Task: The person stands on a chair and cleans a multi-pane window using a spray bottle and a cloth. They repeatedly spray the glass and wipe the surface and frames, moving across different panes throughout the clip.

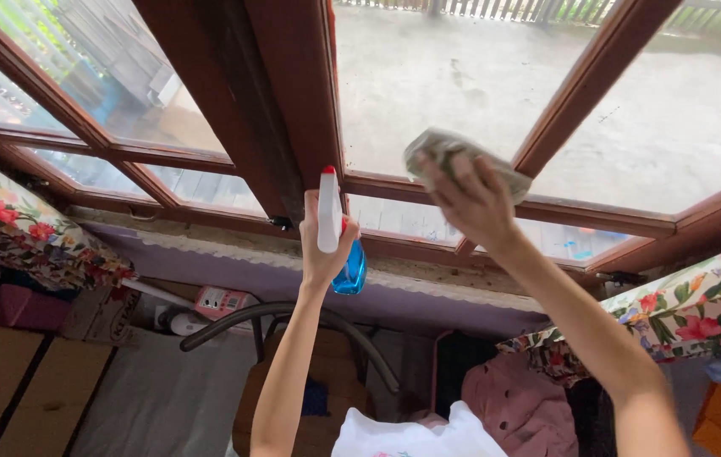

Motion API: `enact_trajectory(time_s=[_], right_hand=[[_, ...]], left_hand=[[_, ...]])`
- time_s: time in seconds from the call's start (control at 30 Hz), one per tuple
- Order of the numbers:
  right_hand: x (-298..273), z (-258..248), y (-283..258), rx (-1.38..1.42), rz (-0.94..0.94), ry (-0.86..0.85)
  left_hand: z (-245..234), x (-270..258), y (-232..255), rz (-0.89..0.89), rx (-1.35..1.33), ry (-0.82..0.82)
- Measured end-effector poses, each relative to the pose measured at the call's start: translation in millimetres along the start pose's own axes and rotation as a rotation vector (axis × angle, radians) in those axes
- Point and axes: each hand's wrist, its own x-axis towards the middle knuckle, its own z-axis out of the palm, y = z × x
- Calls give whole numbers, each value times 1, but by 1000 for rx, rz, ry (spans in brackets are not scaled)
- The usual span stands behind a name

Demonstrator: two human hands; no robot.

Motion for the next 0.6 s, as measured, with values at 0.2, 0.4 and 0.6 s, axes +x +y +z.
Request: enact_trajectory(time_s=[0.2, 0.4, 0.6], right_hand=[[60, 68, 11, -204, 30, 227], [20, 33, -11, -34, -22, 26], [102, 23, 34, -240, 109, 171]], left_hand=[[7, -17, -31, 87, 147, 45], [-6, -27, -83, 133, 97, 47], [-16, -28, -100, 146, 135, 64]])
